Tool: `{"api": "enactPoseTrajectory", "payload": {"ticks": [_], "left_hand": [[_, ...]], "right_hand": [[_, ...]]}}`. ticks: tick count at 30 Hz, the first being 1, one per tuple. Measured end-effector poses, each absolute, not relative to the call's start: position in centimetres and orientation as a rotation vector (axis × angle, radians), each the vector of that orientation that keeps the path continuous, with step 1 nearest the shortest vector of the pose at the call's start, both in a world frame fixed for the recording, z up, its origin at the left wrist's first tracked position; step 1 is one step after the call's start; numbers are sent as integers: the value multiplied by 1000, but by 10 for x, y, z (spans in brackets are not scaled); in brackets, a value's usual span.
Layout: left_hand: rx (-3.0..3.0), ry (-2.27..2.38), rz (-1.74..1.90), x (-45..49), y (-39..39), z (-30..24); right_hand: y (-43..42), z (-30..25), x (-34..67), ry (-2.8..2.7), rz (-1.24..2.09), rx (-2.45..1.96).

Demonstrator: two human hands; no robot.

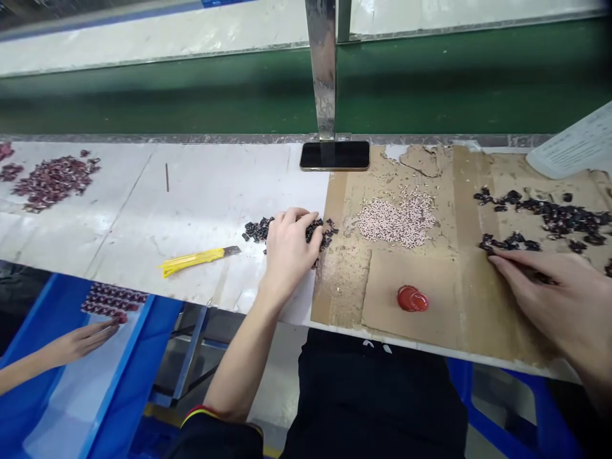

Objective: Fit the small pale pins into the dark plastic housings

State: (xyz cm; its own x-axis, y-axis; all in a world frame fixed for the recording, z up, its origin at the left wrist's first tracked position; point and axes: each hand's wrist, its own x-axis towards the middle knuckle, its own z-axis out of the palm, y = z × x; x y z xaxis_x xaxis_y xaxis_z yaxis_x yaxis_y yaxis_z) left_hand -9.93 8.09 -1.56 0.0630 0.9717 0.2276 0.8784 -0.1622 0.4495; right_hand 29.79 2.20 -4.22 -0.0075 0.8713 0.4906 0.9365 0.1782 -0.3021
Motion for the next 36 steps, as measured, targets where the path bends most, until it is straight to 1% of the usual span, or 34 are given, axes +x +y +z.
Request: {"api": "enactPoseTrajectory", "payload": {"ticks": [3, 7, 12, 17, 22, 27, 29, 32, 33, 36], "left_hand": [[2155, 1805, 681, -111, 86, -21], [2118, 1719, 727, -112, 86, -23], [1936, 1695, 956, -117, 83, -18], [1580, 1579, 1148, -111, 60, -5], [1356, 1450, 1144, -91, 38, 1], [1156, 1344, 1153, -71, 31, 8], [1069, 1285, 1199, -61, 30, 13], [1067, 1188, 1272, -43, 30, 19], [1119, 1157, 1305, -36, 29, 21], [1439, 1104, 1457, -16, 26, 21]], "right_hand": [[28, -40, 298, -1865, -193, -1678], [47, -30, 253, -1947, -72, -1506], [83, -25, 190, -2165, 140, -1471], [95, -25, 168, -2263, 208, -1438], [96, -22, 166, -2193, 255, -1443], [93, -15, 172, -1942, 341, -1478], [88, -12, 177, -1681, 566, -1496], [73, -5, 183, -1141, 1145, -1354], [67, -3, 183, -1033, 1275, -1293], [46, 6, 179, -890, 1455, -1183]]}}
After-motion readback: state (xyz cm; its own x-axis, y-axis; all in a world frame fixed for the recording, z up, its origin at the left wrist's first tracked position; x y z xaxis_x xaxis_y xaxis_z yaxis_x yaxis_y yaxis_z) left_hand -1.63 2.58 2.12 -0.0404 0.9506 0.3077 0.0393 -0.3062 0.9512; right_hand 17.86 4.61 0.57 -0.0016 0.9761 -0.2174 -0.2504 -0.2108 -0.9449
